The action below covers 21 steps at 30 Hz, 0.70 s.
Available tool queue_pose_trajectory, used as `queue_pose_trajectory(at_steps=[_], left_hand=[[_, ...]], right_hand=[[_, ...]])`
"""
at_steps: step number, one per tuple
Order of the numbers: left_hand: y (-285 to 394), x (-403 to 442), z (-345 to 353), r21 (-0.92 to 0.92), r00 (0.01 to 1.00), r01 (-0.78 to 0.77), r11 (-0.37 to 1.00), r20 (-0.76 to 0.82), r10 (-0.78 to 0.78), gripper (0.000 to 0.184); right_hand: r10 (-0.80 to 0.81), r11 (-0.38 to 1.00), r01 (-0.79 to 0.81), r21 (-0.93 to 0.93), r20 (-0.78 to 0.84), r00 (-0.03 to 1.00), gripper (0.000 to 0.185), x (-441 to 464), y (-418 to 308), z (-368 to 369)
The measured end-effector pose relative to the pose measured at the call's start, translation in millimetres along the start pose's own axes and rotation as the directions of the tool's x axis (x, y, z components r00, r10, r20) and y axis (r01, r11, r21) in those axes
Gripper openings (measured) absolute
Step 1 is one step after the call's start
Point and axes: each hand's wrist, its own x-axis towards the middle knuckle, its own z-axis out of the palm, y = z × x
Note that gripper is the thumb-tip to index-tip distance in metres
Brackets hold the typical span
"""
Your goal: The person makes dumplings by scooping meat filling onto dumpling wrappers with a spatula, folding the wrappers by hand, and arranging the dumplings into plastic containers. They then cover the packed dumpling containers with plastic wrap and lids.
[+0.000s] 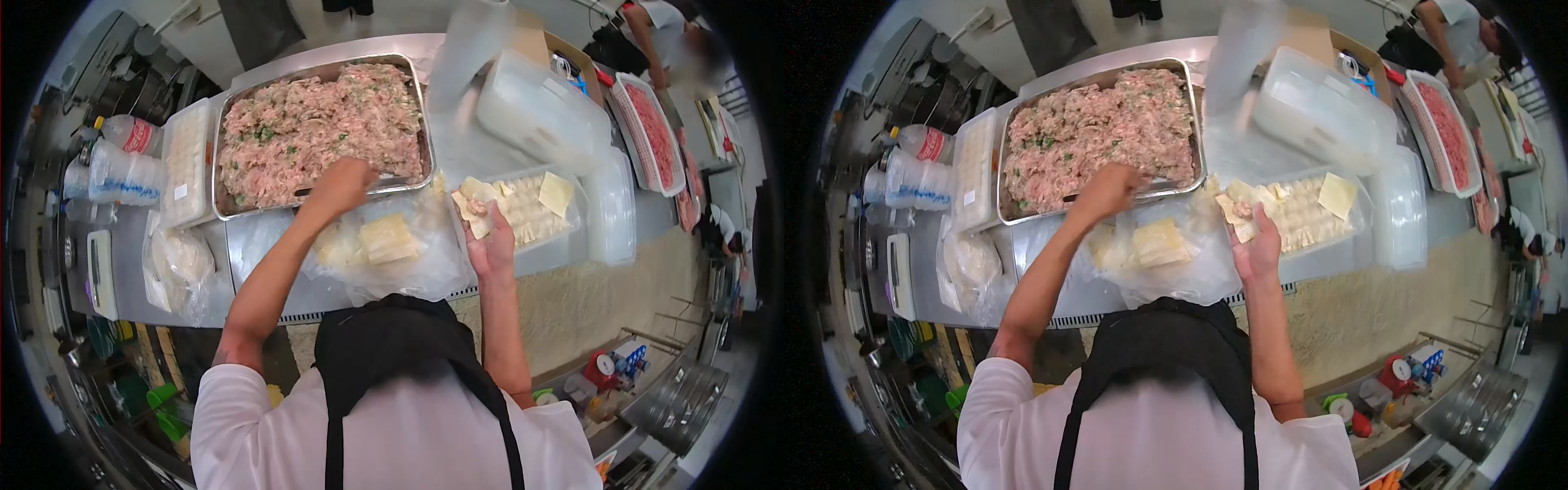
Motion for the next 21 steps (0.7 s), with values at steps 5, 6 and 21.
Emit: queue_pose_trajectory(at_steps=[5, 6, 21], left_hand=[[-14, -19, -39, -0.639, 0.981, 0.192, 0.745, 0.131, -0.14, 0.032], [-8, -22, -42, -0.701, 0.938, 0.346, 0.624, 0.257, -0.231, 0.031], [86, -69, -4, -0.293, 0.924, -0.082, 0.953, -0.381, -0.038, 0.034]], right_hand=[[-0.018, 0.999, 0.018, 0.047, -0.007, 1.0, 0.042, 9, 12, 1], [-0.001, 0.996, -0.001, 0.084, 0.024, 1.0, 0.043, 12, 15, 1], [-0.036, 0.994, 0.038, 0.101, -0.02, 0.999, 0.046, 10, 31, 54]])
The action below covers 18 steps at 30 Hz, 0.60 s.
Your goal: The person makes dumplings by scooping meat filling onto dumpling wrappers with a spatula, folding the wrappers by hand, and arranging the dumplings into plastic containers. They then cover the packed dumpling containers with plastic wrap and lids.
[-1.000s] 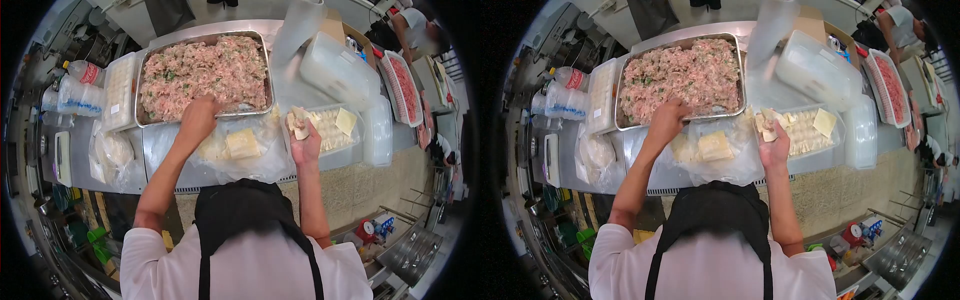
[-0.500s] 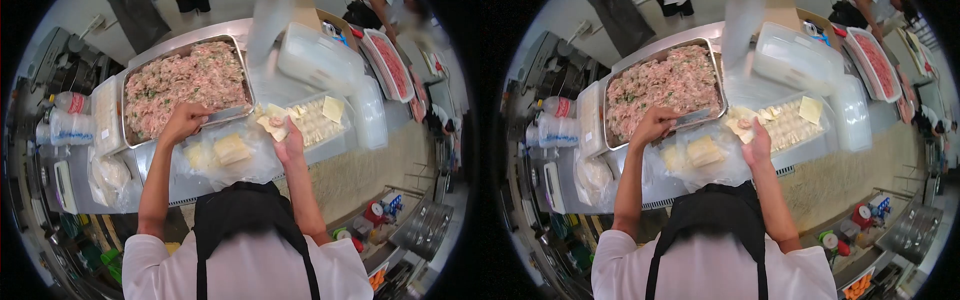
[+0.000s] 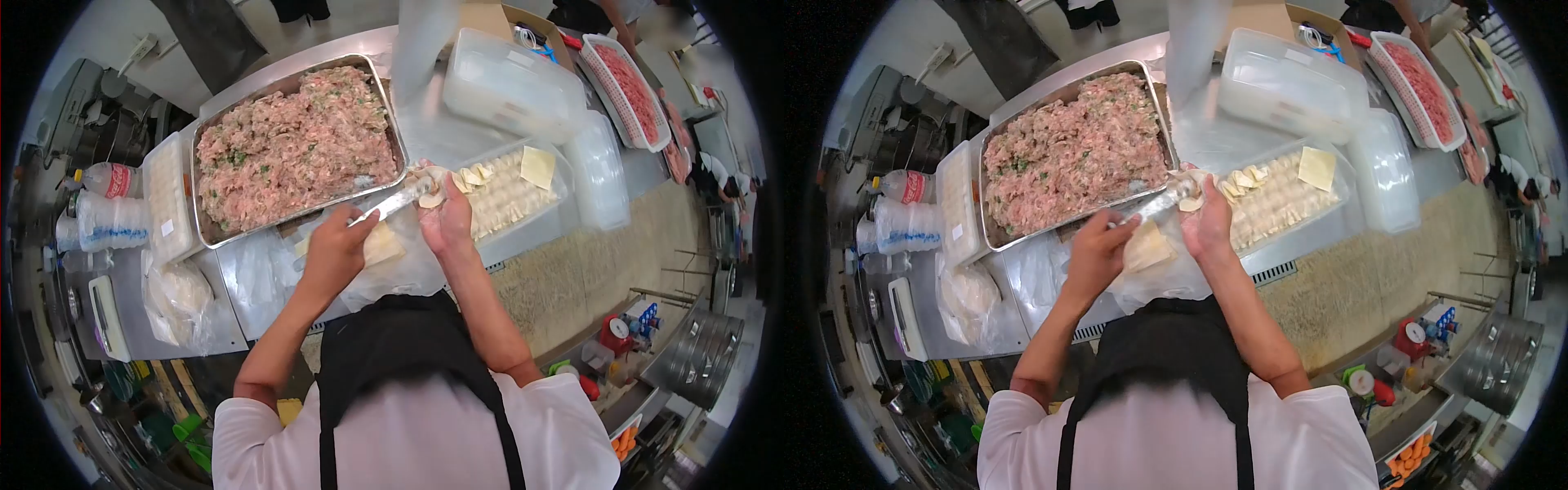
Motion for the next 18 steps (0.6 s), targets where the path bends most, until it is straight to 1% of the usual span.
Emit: queue_pose_trajectory(at_steps=[1, 2, 3, 4, 5, 6, 7, 9, 10, 11, 12, 13, 14, 15, 16, 17, 18], left_hand=[[-9, -1, 7, 0.004, 1.0, 0.003, 1.0, -0.008, -0.003, 0.034], [-19, -2, 14, -0.055, 0.999, 0.012, 0.998, 0.05, -0.009, 0.034], [-20, 3, 12, -0.114, 0.993, 0.018, 0.993, 0.114, -0.005, 0.034], [-22, 6, 7, -0.116, 0.993, 0.011, 0.993, 0.114, 0.003, 0.034], [-23, 4, 1, -0.152, 0.991, 0.06, 0.987, 0.124, -0.041, 0.035], [-19, 3, -9, -0.186, 0.986, 0.114, 0.976, 0.138, -0.089, 0.036], [-12, 3, -17, -0.185, 0.986, 0.118, 0.976, 0.139, -0.093, 0.036], [1, 5, -34, -0.256, 0.969, 0.221, 0.941, 0.166, -0.182, 0.035], [5, 5, -39, -0.257, 0.969, 0.218, 0.941, 0.169, -0.178, 0.035], [9, 4, -42, -0.181, 0.944, 0.236, 0.955, 0.274, -0.181, 0.036], [12, 2, -46, -0.104, 0.908, 0.244, 0.964, 0.375, -0.19, 0.037], [14, 1, -49, -0.108, 0.907, 0.242, 0.964, 0.378, -0.186, 0.037], [16, -1, -52, -0.048, 0.902, 0.192, 0.98, 0.402, -0.156, 0.037], [17, -2, -56, 0.009, 0.896, 0.138, 0.99, 0.425, -0.129, 0.038], [18, -2, -64, 0.004, 0.897, 0.137, 0.991, 0.424, -0.126, 0.038], [17, -2, -74, -0.106, 0.933, 0.185, 0.977, 0.332, -0.14, 0.039], [17, -3, -84, -0.22, 0.956, 0.22, 0.95, 0.24, -0.166, 0.04]], right_hand=[[0.0, 1.0, -0.001, 0.01, 0.077, 0.997, 0.046, 1, 1, 0], [-0.002, 1.0, -0.001, 0.02, 0.154, 0.988, 0.046, 2, 1, 0], [-0.007, 1.0, 0.004, 0.022, 0.158, 0.987, 0.046, -1, -4, 0], [0.065, 0.997, -0.075, 0.019, 0.31, 0.949, 0.047, -7, -13, -3], [0.141, 0.987, -0.158, -0.001, 0.449, 0.882, 0.049, -13, -17, -7], [0.146, 0.987, -0.162, -0.001, 0.443, 0.884, 0.049, -17, -15, -13], [0.09, 0.983, -0.02, -0.184, 0.377, 0.922, 0.051, -19, -12, -19], [0.013, 0.924, 0.112, -0.366, 0.323, 0.946, 0.054, -19, -7, -25], [-0.039, 0.776, 0.241, -0.583, 0.336, 0.941, 0.057, -19, -4, -26], [-0.084, 0.559, 0.343, -0.755, 0.36, 0.929, 0.061, -20, 0, -27], [-0.217, 0.367, 0.495, -0.787, 0.445, 0.869, 0.052, -30, -1, -13], [-0.22, 0.364, 0.493, -0.79, 0.441, 0.87, 0.052, -29, 0, -17], [-0.185, 0.166, 0.58, -0.797, 0.553, 0.812, 0.047, -25, 2, -25], [-0.123, -0.036, 0.652, -0.758, 0.65, 0.75, 0.041, -20, 3, -31], [-0.186, -0.133, 0.721, -0.681, 0.731, 0.656, 0.021, -17, 3, -33], [-0.183, -0.136, 0.718, -0.683, 0.729, 0.659, 0.021, -16, -4, -37], [-0.132, 0.246, 0.512, -0.823, 0.495, 0.859, 0.015, -18, -17, -39]])
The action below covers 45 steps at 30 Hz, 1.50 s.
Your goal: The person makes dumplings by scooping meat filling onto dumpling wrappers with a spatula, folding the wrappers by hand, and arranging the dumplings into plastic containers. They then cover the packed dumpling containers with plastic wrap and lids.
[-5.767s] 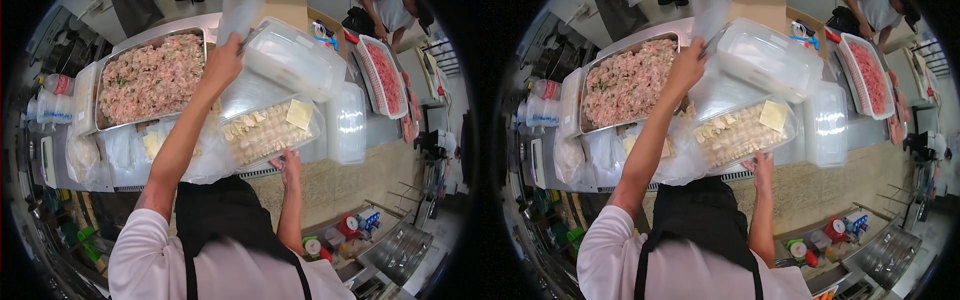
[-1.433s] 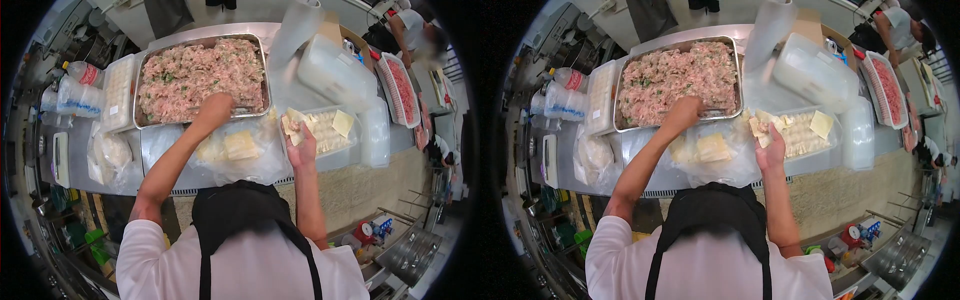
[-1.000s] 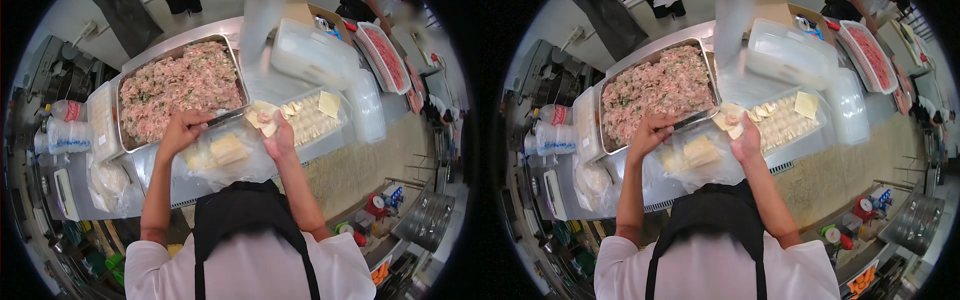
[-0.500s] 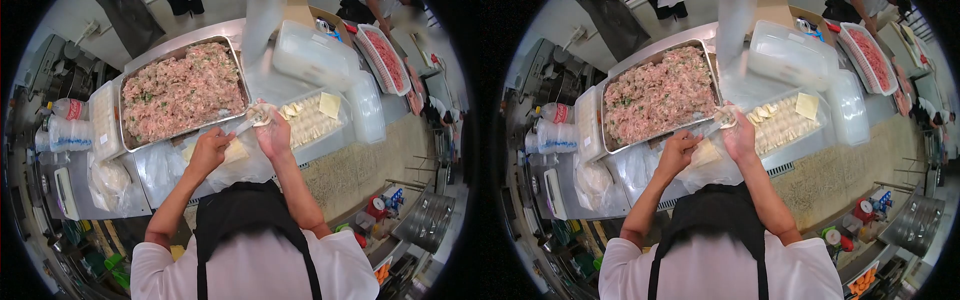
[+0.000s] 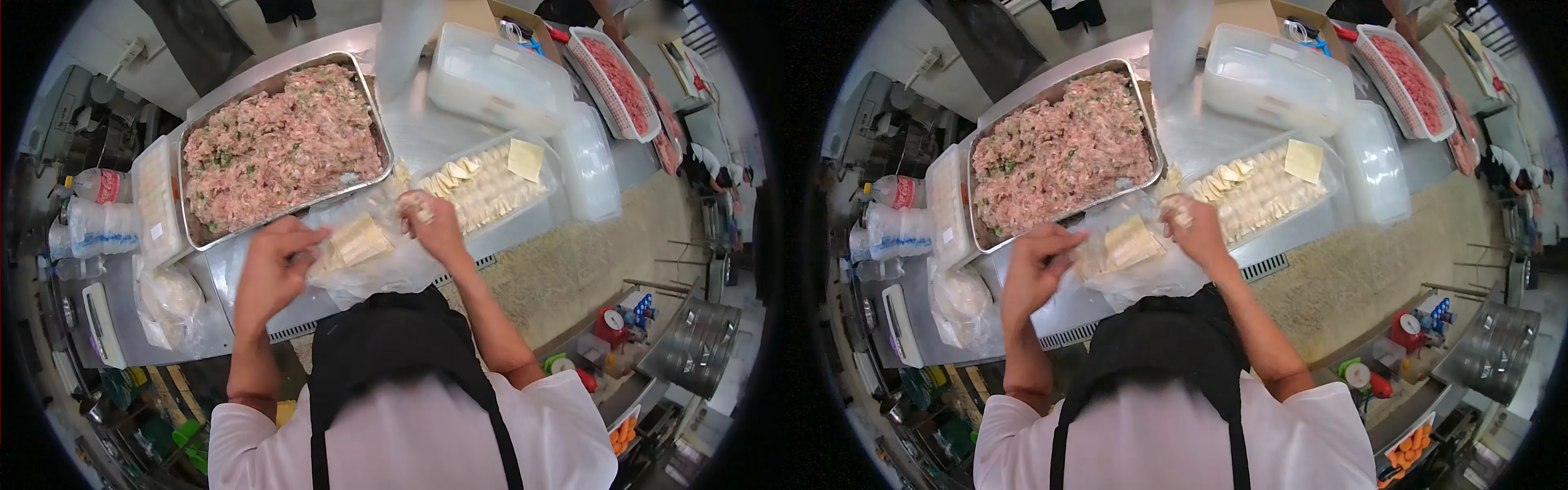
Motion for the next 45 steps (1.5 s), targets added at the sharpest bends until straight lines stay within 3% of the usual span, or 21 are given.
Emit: queue_pose_trajectory(at_steps=[1, 3, 4, 6, 7, 9, 13, 16, 18, 19, 21, 22, 23, 24, 26, 31, 34, 38, 41, 43, 45], left_hand=[[3, -2, -8, -0.007, 1.0, 0.001, 1.0, 0.0, -0.001, 0.04], [5, -7, -19, -0.017, 0.982, 0.134, 0.991, -0.133, -0.135, 0.041], [0, -7, -18, -0.014, 0.985, 0.082, 0.997, -0.153, -0.083, 0.039], [-20, -9, 1, -0.064, 0.989, 0.053, 0.997, -0.136, -0.061, 0.038], [-24, -9, 7, -0.109, 0.992, 0.02, 0.994, -0.119, -0.033, 0.037], [-18, -12, 21, -0.119, 0.993, 0.095, 0.988, -0.061, -0.103, 0.038], [-13, -9, 45, -0.117, 0.977, 0.211, 0.971, 0.011, -0.211, 0.037], [-14, -8, 51, -0.12, 0.982, 0.186, 0.975, -0.019, -0.189, 0.036], [-15, -9, 53, -0.113, 0.982, 0.182, 0.977, -0.033, -0.187, 0.036], [-16, -9, 54, -0.102, 0.981, 0.18, 0.978, -0.049, -0.186, 0.036], [-16, -9, 52, -0.086, 0.979, 0.189, 0.978, -0.056, -0.195, 0.036], [-15, -10, 51, -0.066, 0.977, 0.199, 0.978, -0.059, -0.203, 0.036], [-15, -11, 50, -0.067, 0.977, 0.202, 0.977, -0.06, -0.206, 0.036], [-14, -11, 51, -0.067, 0.971, 0.233, 0.97, -0.044, -0.236, 0.039], [-16, -13, 54, -0.069, 0.963, 0.265, 0.962, -0.028, -0.267, 0.041], [-21, -17, 61, -0.098, 0.971, 0.213, 0.972, -0.086, -0.222, 0.037], [-20, -19, 59, -0.082, 0.965, 0.245, 0.966, -0.074, -0.251, 0.037], [-16, -21, 57, -0.049, 0.964, 0.252, 0.966, -0.074, -0.256, 0.038], [-17, -22, 56, -0.045, 0.955, 0.282, 0.958, -0.081, -0.285, 0.037], [-23, -28, 56, -0.076, 0.957, 0.252, 0.965, -0.125, -0.26, 0.038], [-28, -29, 56, -0.086, 0.947, 0.286, 0.954, -0.127, -0.295, 0.038]], right_hand=[[0.295, 0.898, -0.306, 0.318, 0.083, 0.952, 0.013, 0, -6, -12], [0.337, 0.865, -0.271, 0.423, -0.088, 0.937, 0.022, -1, -13, -34], [0.335, 0.871, -0.245, 0.426, -0.15, 0.93, 0.025, -2, -12, -50], [0.217, 0.961, -0.141, 0.238, -0.333, 0.918, 0.031, 2, 12, -76], [0.217, 0.962, -0.143, 0.233, -0.331, 0.919, 0.031, 8, 4, -84], [0.349, 0.847, -0.079, 0.526, -0.438, 0.828, 0.032, 20, -11, -100], [0.349, 0.835, -0.024, 0.55, -0.494, 0.796, 0.035, 39, 0, -127], [0.315, 0.903, -0.1, 0.417, -0.488, 0.814, 0.037, 51, 40, -146], [0.269, 0.962, -0.261, 0.081, -0.459, 0.847, 0.044, 60, 51, -149], [0.267, 0.962, -0.261, 0.078, -0.459, 0.847, 0.044, 63, 54, -152], [0.275, 0.884, -0.346, -0.314, -0.25, 0.929, 0.053, 68, 58, -163], [0.449, 0.837, -0.48, -0.261, -0.172, 0.877, 0.056, 71, 54, -168], [0.451, 0.837, -0.481, -0.262, -0.169, 0.876, 0.056, 74, 64, -171], [0.169, 0.852, -0.22, -0.475, -0.147, 0.974, 0.043, 77, 72, -168], [-0.114, 0.755, 0.048, -0.654, -0.058, 0.992, 0.034, 76, 87, -169], [0.013, 0.749, -0.12, -0.652, -0.166, 0.986, 0.029, 83, 52, -145], [0.171, 0.726, -0.19, -0.661, -0.094, 0.981, 0.021, 86, 59, -148], [0.204, 0.742, -0.239, -0.626, -0.129, 0.97, 0.02, 84, 66, -145], [0.108, 0.774, -0.187, -0.605, -0.164, 0.981, 0.017, 77, 61, -143], [-0.127, 0.741, -0.058, -0.669, -0.225, 0.966, 0.019, 67, 56, -136], [-0.066, 0.764, -0.08, -0.64, -0.201, 0.977, 0.019, 62, 65, -127]])
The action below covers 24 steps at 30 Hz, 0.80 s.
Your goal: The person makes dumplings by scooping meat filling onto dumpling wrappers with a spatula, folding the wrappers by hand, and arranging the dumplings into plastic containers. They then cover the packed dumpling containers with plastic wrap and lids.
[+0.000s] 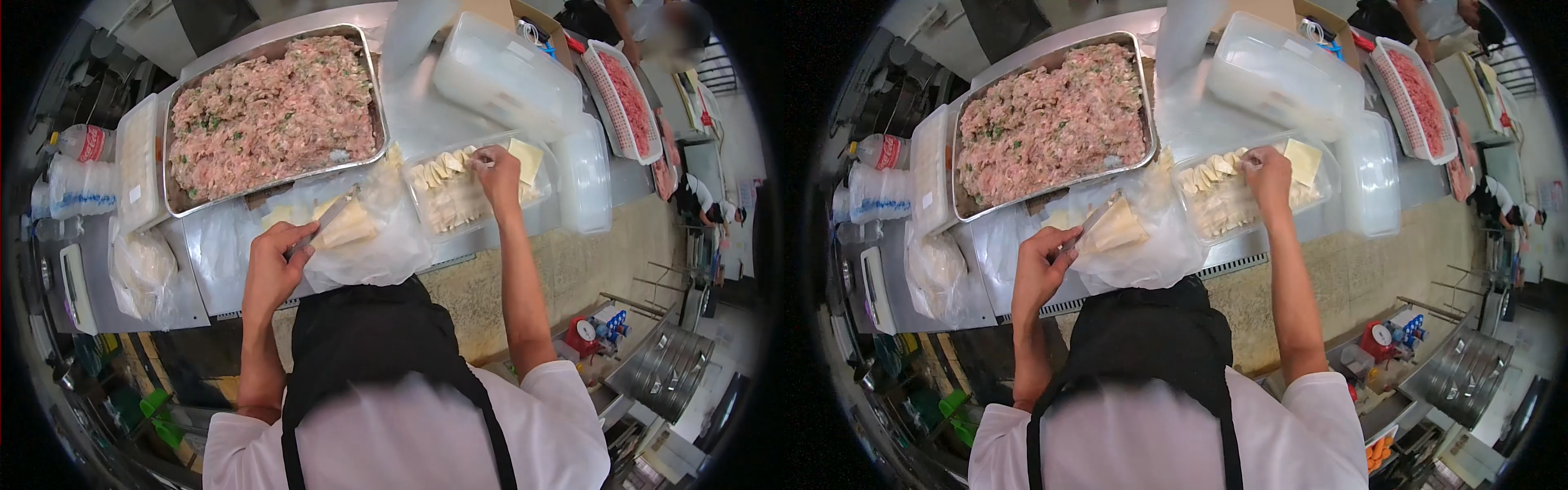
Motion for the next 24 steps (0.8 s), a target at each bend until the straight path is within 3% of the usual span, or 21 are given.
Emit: queue_pose_trajectory(at_steps=[5, 7, 8, 11, 13, 14, 16, 17, 18, 20, 21, 22, 24], left_hand=[[-5, -7, -9, 0.012, 0.998, 0.064, 0.998, -0.019, -0.063, 0.039], [-19, -9, -14, 0.021, 0.997, 0.022, 1.0, -0.075, -0.02, 0.04], [-24, -11, -17, 0.026, 0.995, 0.046, 0.999, -0.092, -0.043, 0.04], [-33, -14, -22, -0.051, 0.98, 0.125, 0.991, -0.148, -0.131, 0.041], [-41, -20, -24, -0.052, 0.976, 0.142, 0.988, -0.16, -0.149, 0.041], [-44, -19, -24, -0.058, 0.976, 0.147, 0.987, -0.156, -0.154, 0.04], [-48, -22, -25, -0.085, 0.977, 0.116, 0.99, -0.17, -0.129, 0.04], [-51, -26, -25, -0.106, 0.976, 0.097, 0.99, -0.182, -0.116, 0.04], [-56, -28, -23, -0.116, 0.98, 0.082, 0.99, -0.172, -0.102, 0.04], [-64, -29, -16, -0.072, 0.978, 0.042, 0.997, -0.203, -0.056, 0.039], [-60, -29, -15, -0.106, 0.977, 0.147, 0.983, -0.137, -0.161, 0.039], [-61, -29, -12, -0.112, 0.983, 0.128, 0.985, -0.116, -0.141, 0.039], [-65, -26, -5, -0.147, 0.988, 0.133, 0.98, -0.063, -0.144, 0.039]], right_hand=[[0.011, 0.999, -0.011, 0.053, 0.0, 1.0, 0.02, -11, -4, 4], [-0.121, 0.992, 0.125, 0.029, -0.111, 0.986, 0.017, -19, -38, -15], [-0.13, 0.99, 0.134, 0.046, -0.09, 0.987, 0.017, -26, -57, -19], [-0.087, 0.967, 0.085, 0.24, -0.003, 0.996, 0.014, -61, -116, -16], [-0.205, 0.935, 0.092, 0.342, 0.311, 0.928, 0.013, -83, -138, -12], [-0.206, 0.935, 0.095, 0.341, 0.308, 0.929, 0.013, -87, -135, -13], [-0.138, 0.986, 0.102, 0.131, 0.313, 0.94, 0.014, -92, -112, -16], [-0.032, 0.995, 0.003, 0.102, 0.279, 0.96, 0.018, -94, -91, -23], [-0.025, 0.996, 0.002, 0.087, 0.266, 0.964, 0.018, -94, -74, -36], [-0.008, 0.978, 0.073, -0.197, 0.315, 0.949, 0.02, -97, -48, -63], [-0.05, 0.969, 0.12, -0.217, 0.304, 0.951, 0.021, -102, -42, -70], [-0.031, 0.966, 0.102, -0.238, 0.285, 0.958, 0.021, -106, -35, -70], [-0.184, 0.968, 0.224, -0.113, 0.287, 0.94, 0.017, -109, -17, -62]])
